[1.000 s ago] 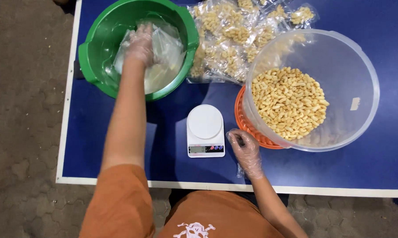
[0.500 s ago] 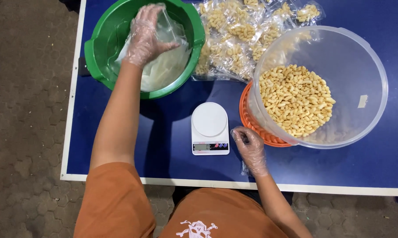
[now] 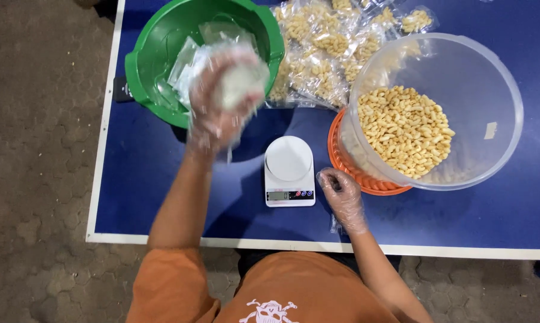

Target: Weighing small portions of snacks on a digital scale and placing them into individual plastic bags for packaging.

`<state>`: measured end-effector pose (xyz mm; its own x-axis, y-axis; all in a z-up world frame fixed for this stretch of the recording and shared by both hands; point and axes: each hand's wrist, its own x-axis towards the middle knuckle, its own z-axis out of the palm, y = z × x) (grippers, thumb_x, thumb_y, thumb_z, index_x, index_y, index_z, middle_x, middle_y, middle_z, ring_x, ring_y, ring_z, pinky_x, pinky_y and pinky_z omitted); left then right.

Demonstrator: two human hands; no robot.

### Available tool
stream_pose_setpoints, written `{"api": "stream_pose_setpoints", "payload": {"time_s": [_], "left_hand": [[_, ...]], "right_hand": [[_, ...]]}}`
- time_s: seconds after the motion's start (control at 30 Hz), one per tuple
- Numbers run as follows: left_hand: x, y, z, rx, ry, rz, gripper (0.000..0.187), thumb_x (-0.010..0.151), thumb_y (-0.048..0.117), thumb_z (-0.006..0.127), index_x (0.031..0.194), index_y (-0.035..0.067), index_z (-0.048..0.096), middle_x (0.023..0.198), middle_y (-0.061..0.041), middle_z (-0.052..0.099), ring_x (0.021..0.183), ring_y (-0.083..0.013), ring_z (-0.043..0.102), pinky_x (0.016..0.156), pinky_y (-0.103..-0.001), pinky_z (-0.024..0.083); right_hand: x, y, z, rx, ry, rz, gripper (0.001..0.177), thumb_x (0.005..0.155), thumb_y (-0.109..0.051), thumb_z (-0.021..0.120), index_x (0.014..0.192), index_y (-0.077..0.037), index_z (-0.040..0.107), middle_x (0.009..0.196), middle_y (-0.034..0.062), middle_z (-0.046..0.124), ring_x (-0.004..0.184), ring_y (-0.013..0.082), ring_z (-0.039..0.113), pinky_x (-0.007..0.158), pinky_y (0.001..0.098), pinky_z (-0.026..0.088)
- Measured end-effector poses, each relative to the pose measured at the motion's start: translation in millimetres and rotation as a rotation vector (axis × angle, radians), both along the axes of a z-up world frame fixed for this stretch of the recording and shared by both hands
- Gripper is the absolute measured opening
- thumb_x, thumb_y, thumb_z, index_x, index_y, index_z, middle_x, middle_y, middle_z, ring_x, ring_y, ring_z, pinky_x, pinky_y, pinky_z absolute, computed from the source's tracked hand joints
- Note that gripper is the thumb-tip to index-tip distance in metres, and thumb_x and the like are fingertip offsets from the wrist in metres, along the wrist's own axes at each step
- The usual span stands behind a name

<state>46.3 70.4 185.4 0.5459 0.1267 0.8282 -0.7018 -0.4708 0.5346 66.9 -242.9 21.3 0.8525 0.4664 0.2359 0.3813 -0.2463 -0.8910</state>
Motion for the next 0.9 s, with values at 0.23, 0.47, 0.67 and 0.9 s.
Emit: {"api": "stream_pose_setpoints", "payload": {"time_s": [0.23, 0.47, 0.67, 0.9], "left_hand": [[-48, -87, -29, -0.149, 0.397, -0.396, 0.053, 0.092, 0.036, 0.071, 0.130, 0.002, 0.060, 0.107, -0.012, 0.070, 0.096, -0.0250, 0.068, 0.090, -0.046, 0.056], [-80, -126, -104, 0.114, 1.423, -0.533, 0.062, 0.085, 0.062, 0.068, 0.118, 0.011, 0.054, 0.106, -0.010, 0.066, 0.098, -0.0234, 0.063, 0.083, -0.041, 0.051], [-96, -123, -138, -0.270, 1.560, -0.684, 0.040, 0.086, 0.031, 0.076, 0.114, 0.013, 0.055, 0.104, 0.001, 0.054, 0.095, -0.0091, 0.050, 0.082, -0.025, 0.044], [-79, -132, -113, 0.421, 1.375, -0.635, 0.045, 0.086, 0.048, 0.061, 0.101, 0.007, 0.050, 0.092, -0.012, 0.060, 0.081, -0.0285, 0.057, 0.077, -0.042, 0.045]], "right_hand": [[-4, -13, -2, -0.023, -0.114, -0.073, 0.013, 0.095, -0.014, 0.071, 0.106, -0.010, 0.077, 0.085, 0.0140, 0.077, 0.082, 0.0369, 0.074, 0.068, 0.0453, 0.060], [-31, -19, 21, 0.086, -0.591, 0.181, 0.045, 0.103, -0.046, 0.039, 0.099, -0.012, 0.070, 0.102, 0.0077, 0.073, 0.087, 0.0318, 0.069, 0.079, 0.0465, 0.052], [-44, -27, 49, 0.074, -0.129, 0.572, 0.028, 0.106, -0.026, 0.047, 0.112, -0.006, 0.066, 0.119, 0.0128, 0.069, 0.111, 0.0307, 0.064, 0.099, 0.0435, 0.046], [-12, -20, 84, -0.213, 0.621, 0.804, 0.035, 0.098, -0.036, 0.061, 0.109, -0.009, 0.080, 0.108, 0.0003, 0.081, 0.100, 0.0079, 0.069, 0.089, 0.0277, 0.054]]}}
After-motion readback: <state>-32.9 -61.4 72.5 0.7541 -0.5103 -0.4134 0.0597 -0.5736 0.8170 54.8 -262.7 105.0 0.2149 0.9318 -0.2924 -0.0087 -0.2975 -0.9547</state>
